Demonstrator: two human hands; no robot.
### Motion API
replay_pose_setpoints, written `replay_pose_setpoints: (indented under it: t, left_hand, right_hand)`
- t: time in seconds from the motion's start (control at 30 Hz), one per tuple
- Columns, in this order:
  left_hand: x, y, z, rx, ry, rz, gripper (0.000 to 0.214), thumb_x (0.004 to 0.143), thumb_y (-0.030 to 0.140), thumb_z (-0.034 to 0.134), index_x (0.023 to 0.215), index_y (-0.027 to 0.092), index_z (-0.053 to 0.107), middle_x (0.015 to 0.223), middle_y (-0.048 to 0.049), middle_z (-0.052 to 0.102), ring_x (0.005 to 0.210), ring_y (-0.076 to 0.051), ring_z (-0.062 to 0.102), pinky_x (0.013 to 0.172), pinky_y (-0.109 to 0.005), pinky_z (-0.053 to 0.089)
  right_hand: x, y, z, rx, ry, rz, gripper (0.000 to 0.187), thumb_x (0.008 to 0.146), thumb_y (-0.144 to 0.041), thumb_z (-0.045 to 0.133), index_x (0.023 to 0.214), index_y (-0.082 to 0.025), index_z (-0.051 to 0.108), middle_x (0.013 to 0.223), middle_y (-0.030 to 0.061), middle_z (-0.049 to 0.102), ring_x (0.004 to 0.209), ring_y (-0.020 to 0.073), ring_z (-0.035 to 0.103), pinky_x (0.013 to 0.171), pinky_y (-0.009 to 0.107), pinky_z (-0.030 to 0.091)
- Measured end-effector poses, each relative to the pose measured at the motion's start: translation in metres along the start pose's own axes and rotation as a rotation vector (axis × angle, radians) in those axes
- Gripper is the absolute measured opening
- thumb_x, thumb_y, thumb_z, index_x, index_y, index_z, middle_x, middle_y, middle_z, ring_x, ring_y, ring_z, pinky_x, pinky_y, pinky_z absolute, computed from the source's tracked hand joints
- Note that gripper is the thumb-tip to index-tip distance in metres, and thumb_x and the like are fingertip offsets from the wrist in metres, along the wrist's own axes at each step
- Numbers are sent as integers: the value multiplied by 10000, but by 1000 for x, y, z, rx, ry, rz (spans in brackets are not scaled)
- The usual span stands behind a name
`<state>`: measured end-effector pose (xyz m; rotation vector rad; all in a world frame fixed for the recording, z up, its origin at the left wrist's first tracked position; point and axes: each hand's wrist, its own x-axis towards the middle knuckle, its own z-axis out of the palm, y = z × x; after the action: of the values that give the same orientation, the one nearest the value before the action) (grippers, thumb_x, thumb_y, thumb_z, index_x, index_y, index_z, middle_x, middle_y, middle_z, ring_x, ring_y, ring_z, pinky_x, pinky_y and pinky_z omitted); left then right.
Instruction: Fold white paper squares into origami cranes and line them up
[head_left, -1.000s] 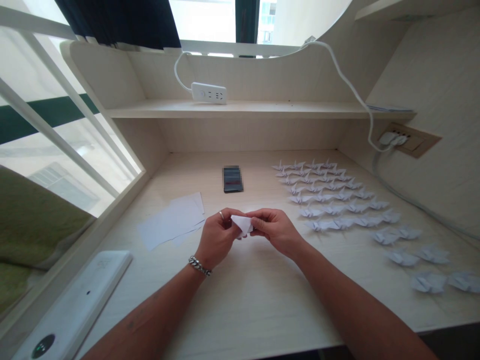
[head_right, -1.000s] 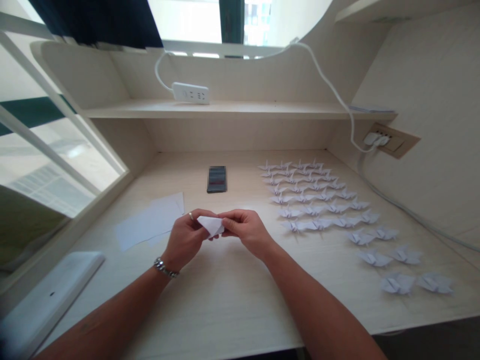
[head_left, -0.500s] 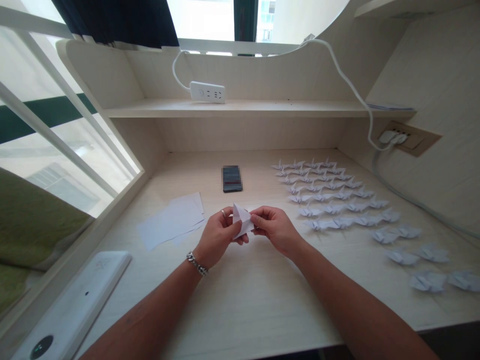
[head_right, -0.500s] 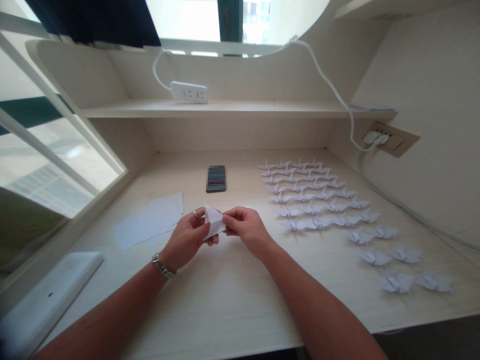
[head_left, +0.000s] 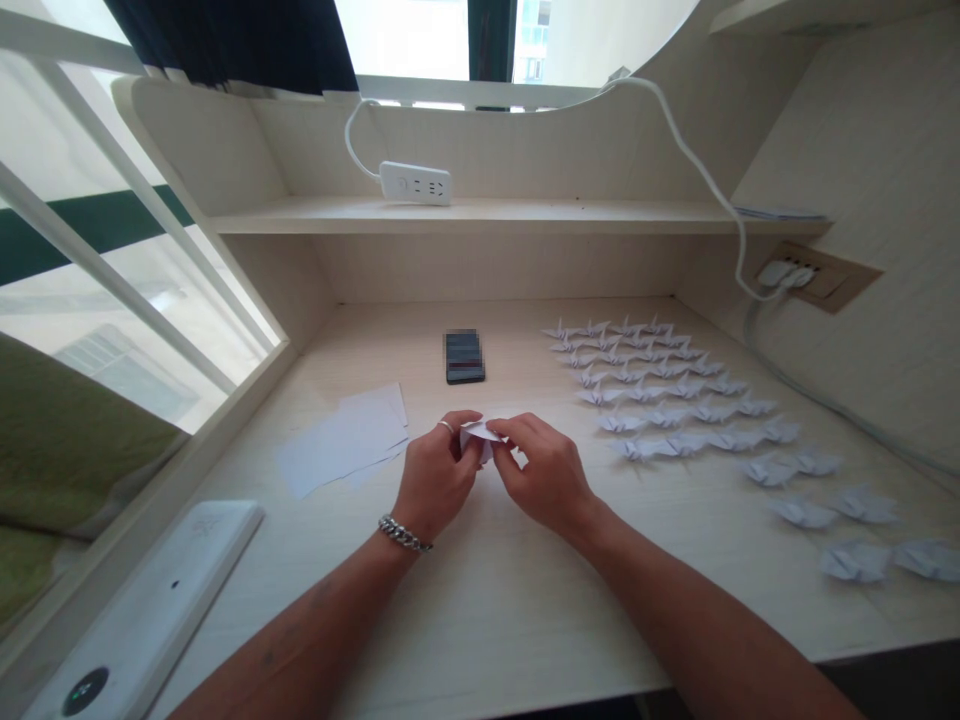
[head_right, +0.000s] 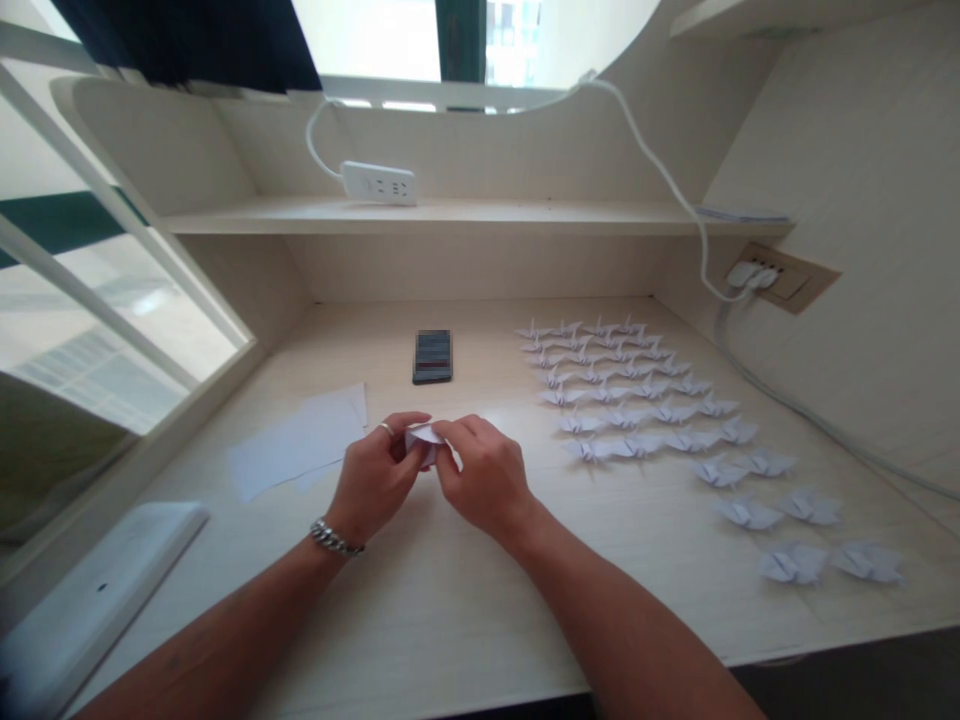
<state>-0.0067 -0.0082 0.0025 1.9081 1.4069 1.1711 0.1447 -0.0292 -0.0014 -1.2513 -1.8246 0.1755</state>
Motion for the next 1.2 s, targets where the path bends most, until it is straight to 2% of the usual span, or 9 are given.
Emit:
replay_pose_setpoints:
  t: [0.13,0.3,0.5,0.6,0.7,0.87,1.03,1.2]
  left_hand:
    - [0,0,0,96,-45,101,231,803,212,560,1008,216,665,676,24,661,562,-119,580,590,-225,446]
    - [2,1,0,105,-142,72,298,798,179,529,1062,207,664,664,16,640,572,-128,562,601,-235,436]
    - [3,-1,1,80,-238,33,470,774,151,512,1233,194,605,740,-4,665,614,-138,569,630,-251,451]
    - [3,-3,2,16,-260,16,496,758,135,520,1243,210,599,833,-11,693,634,-134,575,647,-251,463]
    - [4,-5,3,-73,-254,-25,422,772,163,542,1184,207,625,862,-15,703,667,-139,599,668,-256,477]
    - [7,-6,4,-138,-187,-65,266,804,258,582,1045,183,667,936,-45,713,759,-163,633,693,-277,493]
    - [9,-9,2,-244,-138,-76,238,770,188,615,1002,169,664,944,-55,721,808,-179,655,702,-283,503]
    - [9,-12,4,-319,-137,-68,252,766,189,643,1016,162,662,971,-66,714,835,-184,655,713,-283,505]
  right_hand:
    - [2,7,1,122,75,123,273,808,-125,498,951,-225,707,928,40,728,804,183,659,719,280,512]
    - [6,12,0,203,45,276,231,818,-170,504,909,-217,711,808,6,732,668,162,653,658,265,503]
    - [6,9,-3,126,-15,237,268,874,-217,477,1048,-217,681,911,33,736,735,178,661,702,283,489]
    - [6,6,-4,165,-34,220,261,889,-242,486,1072,-209,669,938,44,732,763,178,663,703,279,498]
    - [6,5,-4,293,-46,218,219,882,-252,520,1021,-203,682,951,44,731,806,171,670,712,265,515]
    - [7,9,-1,566,-63,298,223,818,-337,647,965,-176,696,934,72,730,845,193,673,777,304,535]
    - [10,16,4,939,-58,455,251,796,-399,665,887,-169,710,907,63,726,852,189,668,796,337,551]
    - [13,19,6,921,-43,498,209,727,-339,730,852,-171,737,819,38,720,740,148,645,711,293,549]
